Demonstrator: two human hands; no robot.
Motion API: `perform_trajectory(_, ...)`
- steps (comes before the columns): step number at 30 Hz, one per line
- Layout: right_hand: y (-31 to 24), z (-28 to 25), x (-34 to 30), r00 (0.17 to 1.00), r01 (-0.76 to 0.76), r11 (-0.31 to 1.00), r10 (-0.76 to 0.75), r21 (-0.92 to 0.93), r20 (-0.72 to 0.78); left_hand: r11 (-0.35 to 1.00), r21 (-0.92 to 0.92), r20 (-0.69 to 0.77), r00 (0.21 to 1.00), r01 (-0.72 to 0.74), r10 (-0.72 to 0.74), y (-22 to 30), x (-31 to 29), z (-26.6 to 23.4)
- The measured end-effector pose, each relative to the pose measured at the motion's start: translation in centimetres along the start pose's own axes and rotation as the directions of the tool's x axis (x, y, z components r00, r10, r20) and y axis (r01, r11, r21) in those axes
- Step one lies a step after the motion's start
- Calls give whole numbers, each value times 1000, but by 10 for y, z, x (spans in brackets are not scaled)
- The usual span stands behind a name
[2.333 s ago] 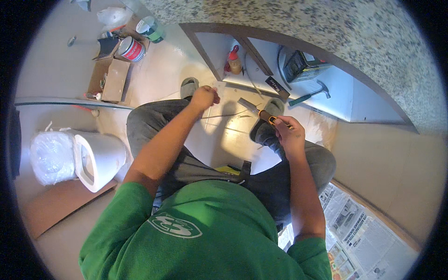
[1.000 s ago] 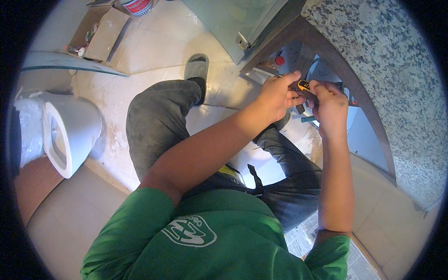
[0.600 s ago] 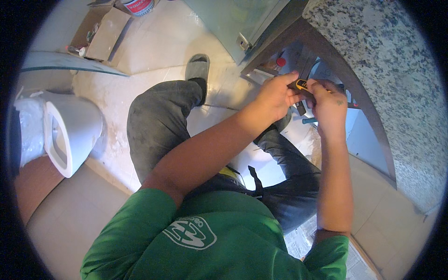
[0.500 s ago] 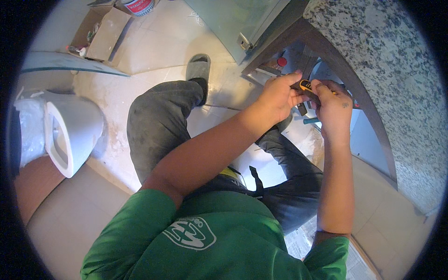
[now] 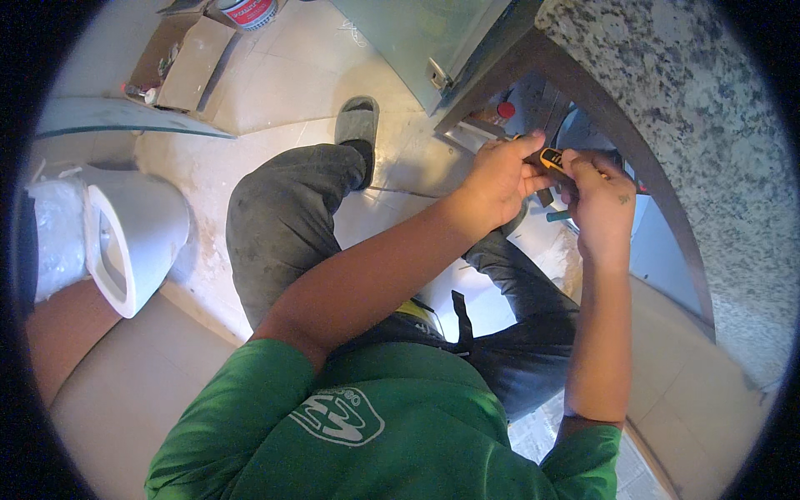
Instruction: The person kneels under a bathroom vanity and uses a hammer and a screwdriver to adjust or secure the cabinet frame and door. They repeatedly tap and tighten components inside the cabinet space.
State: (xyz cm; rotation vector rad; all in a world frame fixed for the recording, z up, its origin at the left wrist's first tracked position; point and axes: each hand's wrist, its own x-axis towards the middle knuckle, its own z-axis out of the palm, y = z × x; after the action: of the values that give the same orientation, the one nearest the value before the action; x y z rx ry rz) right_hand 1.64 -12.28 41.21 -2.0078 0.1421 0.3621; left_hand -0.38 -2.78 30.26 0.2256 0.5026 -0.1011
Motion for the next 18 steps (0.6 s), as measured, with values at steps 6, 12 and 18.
perform_trajectory(6,23,12,13,997,-54,996,57,64,-45,998,-58,77,997,27,-23,-8,18,-19)
perform_trajectory(12,11,4,6,1000,0,1000,0,23,-3,999,-33,104,995,-1,4,-3,10,-14)
perform_trajectory(18,17,17,13,999,-41,995,42,88,-10,998,-55,127,991,34,-27,-2,22,-28)
